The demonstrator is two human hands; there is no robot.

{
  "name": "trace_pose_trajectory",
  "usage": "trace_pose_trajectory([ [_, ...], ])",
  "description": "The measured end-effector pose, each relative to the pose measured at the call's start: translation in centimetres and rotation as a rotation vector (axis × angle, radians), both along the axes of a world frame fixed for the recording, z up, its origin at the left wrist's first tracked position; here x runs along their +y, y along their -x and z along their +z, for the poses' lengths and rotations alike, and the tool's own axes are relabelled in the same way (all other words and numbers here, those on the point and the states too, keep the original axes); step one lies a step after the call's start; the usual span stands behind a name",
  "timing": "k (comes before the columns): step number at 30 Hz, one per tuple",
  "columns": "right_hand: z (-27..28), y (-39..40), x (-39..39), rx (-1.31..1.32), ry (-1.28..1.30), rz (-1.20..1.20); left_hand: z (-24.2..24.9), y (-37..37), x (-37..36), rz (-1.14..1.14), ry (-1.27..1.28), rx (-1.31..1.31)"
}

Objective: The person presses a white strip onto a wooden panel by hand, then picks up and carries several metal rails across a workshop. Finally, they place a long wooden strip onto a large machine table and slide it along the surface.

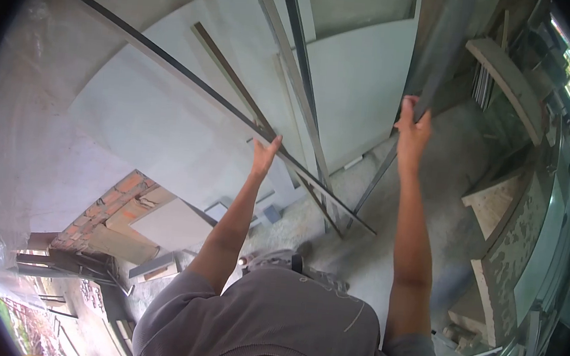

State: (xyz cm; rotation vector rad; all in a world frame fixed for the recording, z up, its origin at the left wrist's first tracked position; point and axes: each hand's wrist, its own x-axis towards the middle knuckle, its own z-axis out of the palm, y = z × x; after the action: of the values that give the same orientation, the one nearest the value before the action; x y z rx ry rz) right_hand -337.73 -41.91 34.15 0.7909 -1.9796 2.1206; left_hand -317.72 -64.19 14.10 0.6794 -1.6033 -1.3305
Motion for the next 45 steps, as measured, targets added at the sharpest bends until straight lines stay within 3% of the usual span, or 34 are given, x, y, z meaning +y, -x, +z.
trace_pose_trajectory([
  [2,0.5,0.3,1.7,0.055,0.015,-0.035,-1.4,-0.1,-0.5,-0.033,-0.047,-0.048],
  [8,0.8,1.4,6.2,-0.006,0.085,-0.022,0.6,0.2,0.0,-0.137,-0.208,-0.107],
  [14,0.7,2.0,8.2,-0.015,0.073,-0.131,0.6,0.5,0.5,-0.259,-0.174,-0.118],
  [16,0.7,1.9,8.7,0.001,0.059,-0.135,1.0,0.7,1.6,-0.166,-0.192,-0.110],
  [17,0.7,2.2,8.9,0.024,0.057,-0.133,1.6,1.1,3.4,-0.160,-0.263,0.112],
  [22,0.6,2.2,10.3,-0.015,0.040,-0.149,3.5,0.8,9.9,-0.213,-0.187,0.026],
  [26,0.9,1.7,11.0,-0.065,0.073,-0.154,5.5,4.5,13.4,-0.264,-0.007,0.121],
  [29,1.4,1.4,11.5,-0.079,0.112,-0.260,6.8,8.1,16.1,-0.378,-0.108,0.055],
  [30,1.2,1.5,12.0,-0.055,0.136,-0.256,9.5,8.7,17.1,-0.351,-0.030,-0.045],
  [33,1.0,3.0,14.0,-0.002,0.151,-0.326,9.9,14.7,18.3,-0.382,0.007,-0.104],
  [35,1.1,3.8,14.8,0.023,0.132,-0.396,10.2,17.9,18.1,-0.370,0.078,-0.098],
  [39,0.6,6.7,16.4,0.068,0.173,-0.499,11.1,22.0,15.7,-0.367,-0.022,0.026],
  [42,1.7,7.9,17.4,0.035,0.199,-0.596,6.1,25.2,12.3,-0.307,-0.060,0.069],
  [45,2.4,8.2,19.3,0.014,0.181,-0.619,4.5,24.6,9.1,-0.326,-0.094,-0.044],
])
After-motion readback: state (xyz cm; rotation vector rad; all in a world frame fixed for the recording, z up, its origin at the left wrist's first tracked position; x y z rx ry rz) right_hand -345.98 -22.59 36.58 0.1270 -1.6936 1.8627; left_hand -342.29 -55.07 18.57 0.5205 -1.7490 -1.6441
